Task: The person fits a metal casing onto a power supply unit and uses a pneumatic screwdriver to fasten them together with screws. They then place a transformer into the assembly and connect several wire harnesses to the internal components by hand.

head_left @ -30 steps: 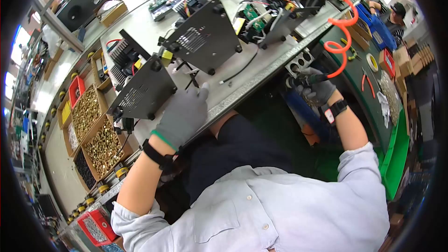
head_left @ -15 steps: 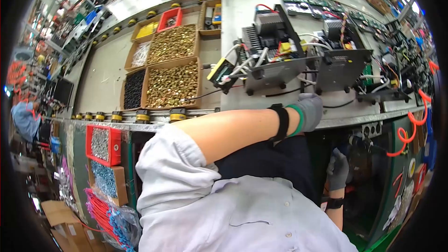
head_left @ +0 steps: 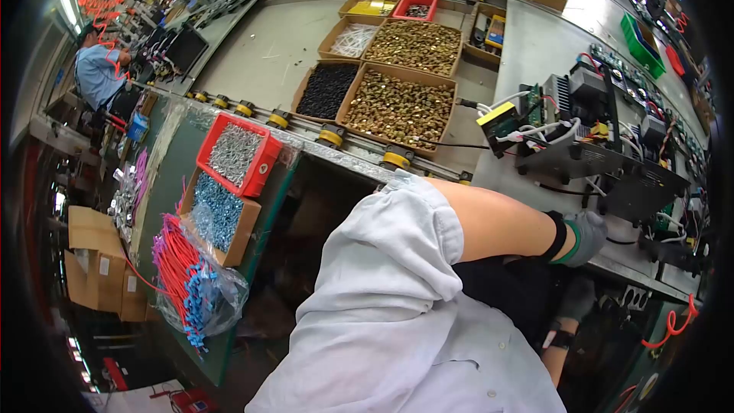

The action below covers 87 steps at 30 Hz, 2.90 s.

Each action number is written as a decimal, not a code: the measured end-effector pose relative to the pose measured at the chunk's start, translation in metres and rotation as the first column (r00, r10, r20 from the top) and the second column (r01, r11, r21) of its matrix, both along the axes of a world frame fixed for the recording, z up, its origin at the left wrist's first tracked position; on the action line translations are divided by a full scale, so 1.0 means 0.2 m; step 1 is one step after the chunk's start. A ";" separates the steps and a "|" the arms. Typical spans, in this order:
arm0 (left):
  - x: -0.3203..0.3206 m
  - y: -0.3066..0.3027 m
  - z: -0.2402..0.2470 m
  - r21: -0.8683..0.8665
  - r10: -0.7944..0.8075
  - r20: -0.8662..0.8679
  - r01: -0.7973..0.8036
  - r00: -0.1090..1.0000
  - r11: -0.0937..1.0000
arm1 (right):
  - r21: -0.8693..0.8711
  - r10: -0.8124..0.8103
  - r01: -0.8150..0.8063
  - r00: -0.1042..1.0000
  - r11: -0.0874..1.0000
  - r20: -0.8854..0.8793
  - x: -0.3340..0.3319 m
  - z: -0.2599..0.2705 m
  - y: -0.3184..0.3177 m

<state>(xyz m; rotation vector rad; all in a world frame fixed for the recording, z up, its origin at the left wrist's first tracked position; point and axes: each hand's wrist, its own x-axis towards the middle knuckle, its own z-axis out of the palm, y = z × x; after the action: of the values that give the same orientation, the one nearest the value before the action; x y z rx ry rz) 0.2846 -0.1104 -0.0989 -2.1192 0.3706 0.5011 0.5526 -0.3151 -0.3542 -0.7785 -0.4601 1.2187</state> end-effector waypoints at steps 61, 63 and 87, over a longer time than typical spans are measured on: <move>-2.05 -0.56 0.53 -0.476 -0.002 0.381 -0.198 -0.924 0.857 | 0.491 -0.374 -0.759 0.346 0.428 0.860 -2.68 2.05 0.87; -1.87 -0.43 0.60 -0.415 0.135 0.091 0.086 -0.987 0.906 | 0.432 -0.298 -0.730 0.317 0.529 0.901 -2.35 2.01 0.84; -1.15 0.08 0.71 -0.402 0.871 -0.326 0.780 0.367 -0.480 | 0.653 -0.447 0.211 -0.576 0.727 0.684 -0.55 1.92 1.25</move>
<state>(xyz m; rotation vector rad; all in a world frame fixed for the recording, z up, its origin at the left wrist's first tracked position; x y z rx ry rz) 0.0537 -0.0940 0.0440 1.3365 0.5995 0.9613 0.4422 -0.0642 0.0302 -1.6068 -1.5157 -0.7967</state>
